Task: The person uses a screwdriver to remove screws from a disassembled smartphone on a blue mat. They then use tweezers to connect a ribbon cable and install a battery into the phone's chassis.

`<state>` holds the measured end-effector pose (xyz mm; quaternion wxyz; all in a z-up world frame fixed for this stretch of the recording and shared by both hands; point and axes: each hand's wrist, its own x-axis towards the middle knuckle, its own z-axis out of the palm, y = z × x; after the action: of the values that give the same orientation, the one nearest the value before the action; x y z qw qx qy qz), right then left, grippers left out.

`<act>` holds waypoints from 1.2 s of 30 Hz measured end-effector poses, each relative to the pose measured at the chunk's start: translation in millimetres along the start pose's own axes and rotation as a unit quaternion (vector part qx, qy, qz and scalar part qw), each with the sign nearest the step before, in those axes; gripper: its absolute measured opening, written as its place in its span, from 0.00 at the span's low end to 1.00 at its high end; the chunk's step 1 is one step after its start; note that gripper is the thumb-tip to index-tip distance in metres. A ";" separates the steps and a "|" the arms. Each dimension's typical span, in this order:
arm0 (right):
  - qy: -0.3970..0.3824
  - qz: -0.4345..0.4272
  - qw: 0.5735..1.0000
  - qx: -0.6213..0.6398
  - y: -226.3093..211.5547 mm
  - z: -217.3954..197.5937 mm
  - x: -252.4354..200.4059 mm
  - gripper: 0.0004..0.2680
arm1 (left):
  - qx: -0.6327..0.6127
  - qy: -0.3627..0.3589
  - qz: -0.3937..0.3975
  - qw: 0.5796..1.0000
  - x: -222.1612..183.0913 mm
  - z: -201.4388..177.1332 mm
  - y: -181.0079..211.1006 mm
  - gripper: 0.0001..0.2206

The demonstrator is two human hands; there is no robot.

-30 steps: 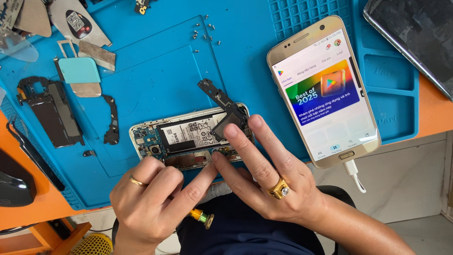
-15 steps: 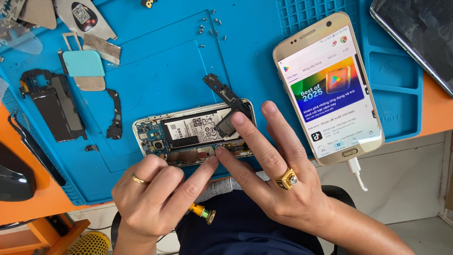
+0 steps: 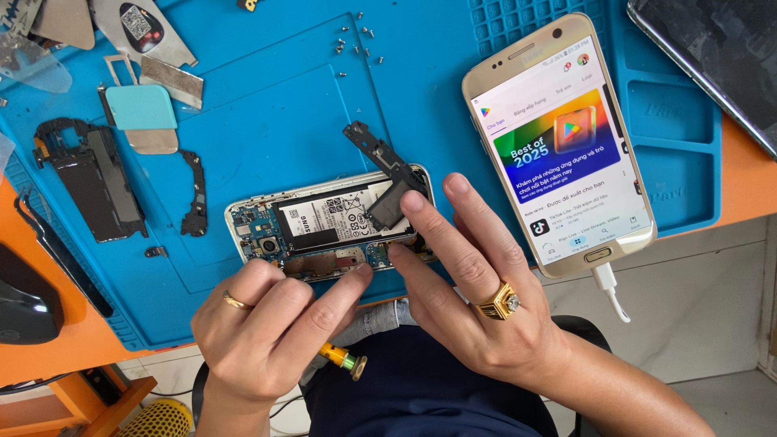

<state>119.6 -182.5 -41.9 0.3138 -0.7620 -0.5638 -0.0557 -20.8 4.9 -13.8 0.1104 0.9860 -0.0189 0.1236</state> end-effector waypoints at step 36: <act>-0.019 -0.009 1.000 0.019 5.5 -1.2 -4.4 0.10 | 0.010 -0.005 0.006 1.000 8.4 0.8 3.7 0.05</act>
<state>123.3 -187.7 -45.1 0.3168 -0.7518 -0.5774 -0.0330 -12.7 1.0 -11.6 0.0999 0.9875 -0.0244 0.1195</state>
